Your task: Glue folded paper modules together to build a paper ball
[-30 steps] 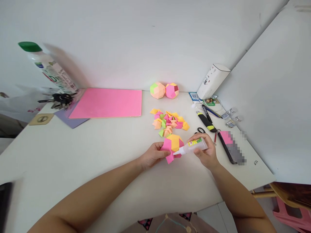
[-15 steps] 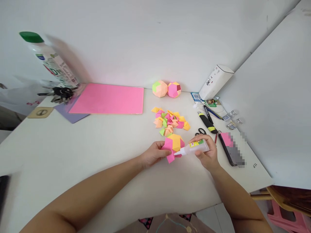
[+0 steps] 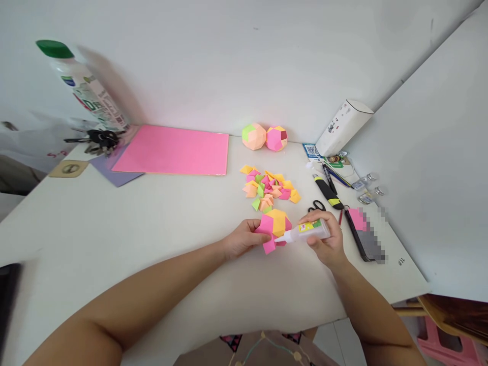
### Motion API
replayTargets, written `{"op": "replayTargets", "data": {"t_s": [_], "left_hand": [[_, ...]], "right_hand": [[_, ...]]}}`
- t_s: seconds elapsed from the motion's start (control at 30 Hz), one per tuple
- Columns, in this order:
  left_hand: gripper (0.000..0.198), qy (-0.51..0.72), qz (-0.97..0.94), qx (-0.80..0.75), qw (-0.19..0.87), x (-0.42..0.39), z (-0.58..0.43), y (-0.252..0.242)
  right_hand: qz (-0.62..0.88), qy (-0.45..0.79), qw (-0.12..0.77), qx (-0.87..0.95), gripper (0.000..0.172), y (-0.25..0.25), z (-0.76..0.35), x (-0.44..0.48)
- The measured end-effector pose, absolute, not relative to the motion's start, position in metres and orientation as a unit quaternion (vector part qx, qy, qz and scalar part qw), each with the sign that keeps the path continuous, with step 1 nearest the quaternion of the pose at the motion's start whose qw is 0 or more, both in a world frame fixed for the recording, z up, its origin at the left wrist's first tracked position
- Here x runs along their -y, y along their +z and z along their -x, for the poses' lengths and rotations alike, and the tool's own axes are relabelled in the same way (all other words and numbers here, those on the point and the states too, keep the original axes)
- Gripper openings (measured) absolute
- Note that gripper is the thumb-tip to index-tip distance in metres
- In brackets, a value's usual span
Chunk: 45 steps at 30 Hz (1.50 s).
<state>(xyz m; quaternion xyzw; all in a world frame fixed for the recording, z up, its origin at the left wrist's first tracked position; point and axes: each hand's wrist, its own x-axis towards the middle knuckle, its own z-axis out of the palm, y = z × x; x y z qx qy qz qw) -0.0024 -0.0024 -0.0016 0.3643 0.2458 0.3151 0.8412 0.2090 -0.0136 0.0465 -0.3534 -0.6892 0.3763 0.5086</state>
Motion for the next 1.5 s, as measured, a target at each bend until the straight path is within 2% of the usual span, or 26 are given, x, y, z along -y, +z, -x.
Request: {"op": "replayTargets", "data": {"t_s": [0.47,0.7,0.97,1.23,1.5], "left_hand": [[0.028,0.316,-0.361,-0.246,0.842,0.0027,0.0022,0.0031],[0.020,0.322,-0.364,-0.301,0.821,0.0038,0.0012,0.0031],[0.031,0.313,-0.364,-0.244,0.843,0.0035,0.0032,0.0036],[0.024,0.323,-0.350,-0.281,0.833,0.0030,0.0020,0.0005],[0.030,0.299,-0.368,-0.254,0.843,0.0024,0.0037,0.0012]], "right_hand": [[0.352,0.365,0.506,0.698,0.028,0.0481,-0.2078,0.0153],[0.357,0.367,0.491,0.705,0.029,0.0478,-0.2088,0.0154],[0.365,0.365,0.504,0.693,0.028,0.0451,-0.2074,0.0152],[0.359,0.381,0.492,0.696,0.029,0.0476,-0.2076,0.0156],[0.359,0.345,0.512,0.700,0.028,0.0464,-0.2050,0.0179]]}}
